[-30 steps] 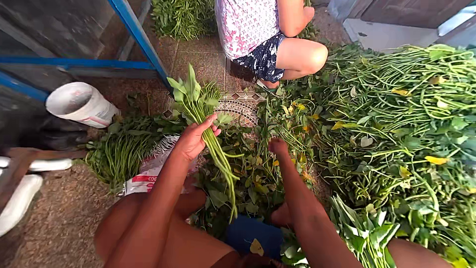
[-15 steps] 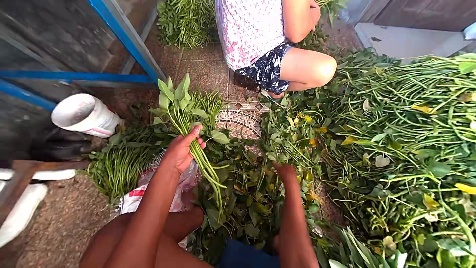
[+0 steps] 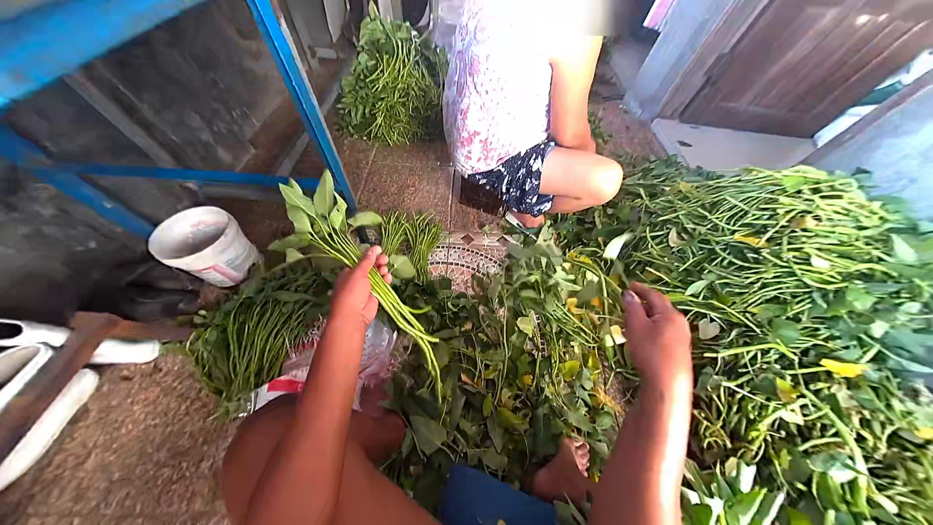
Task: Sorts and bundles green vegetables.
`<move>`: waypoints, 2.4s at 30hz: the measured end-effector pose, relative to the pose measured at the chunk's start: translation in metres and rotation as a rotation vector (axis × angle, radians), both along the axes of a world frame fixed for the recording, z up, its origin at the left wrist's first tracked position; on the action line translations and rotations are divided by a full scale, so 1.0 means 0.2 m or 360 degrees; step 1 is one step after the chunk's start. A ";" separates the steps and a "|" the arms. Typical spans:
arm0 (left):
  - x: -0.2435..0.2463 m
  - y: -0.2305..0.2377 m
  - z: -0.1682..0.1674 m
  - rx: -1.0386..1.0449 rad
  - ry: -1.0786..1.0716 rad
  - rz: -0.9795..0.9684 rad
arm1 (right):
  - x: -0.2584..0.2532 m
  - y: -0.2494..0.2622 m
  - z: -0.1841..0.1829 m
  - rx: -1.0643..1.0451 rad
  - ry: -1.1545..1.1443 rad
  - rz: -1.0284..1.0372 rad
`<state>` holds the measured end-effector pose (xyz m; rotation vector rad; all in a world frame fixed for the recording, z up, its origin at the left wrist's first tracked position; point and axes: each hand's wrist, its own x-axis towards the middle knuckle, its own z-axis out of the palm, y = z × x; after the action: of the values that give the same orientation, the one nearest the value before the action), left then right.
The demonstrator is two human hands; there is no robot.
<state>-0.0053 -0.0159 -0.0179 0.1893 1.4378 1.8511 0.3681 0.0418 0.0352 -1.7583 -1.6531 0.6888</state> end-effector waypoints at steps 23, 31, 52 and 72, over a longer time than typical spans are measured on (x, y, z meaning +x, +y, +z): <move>0.18 -0.02 -0.09 -0.0252 0.0120 -0.0410 | -0.33 -0.14 -0.46 -0.0612 0.0550 0.0202; 0.32 0.06 -0.13 -0.0270 0.0107 -0.0611 | -0.44 -0.23 -0.42 -0.0646 0.1194 0.0288; 0.26 0.12 -0.08 -0.0023 0.0094 -0.0532 | -0.33 -0.19 -0.56 -0.0247 -0.0104 0.0114; 0.25 0.03 -0.01 -0.0032 0.0295 -0.0920 | -0.92 -0.15 -0.28 -0.0343 0.0821 0.0849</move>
<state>0.0451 -0.0106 -0.0206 0.7039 1.3401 1.3684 0.1833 0.0124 -0.0204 -1.1130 -1.7128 1.4697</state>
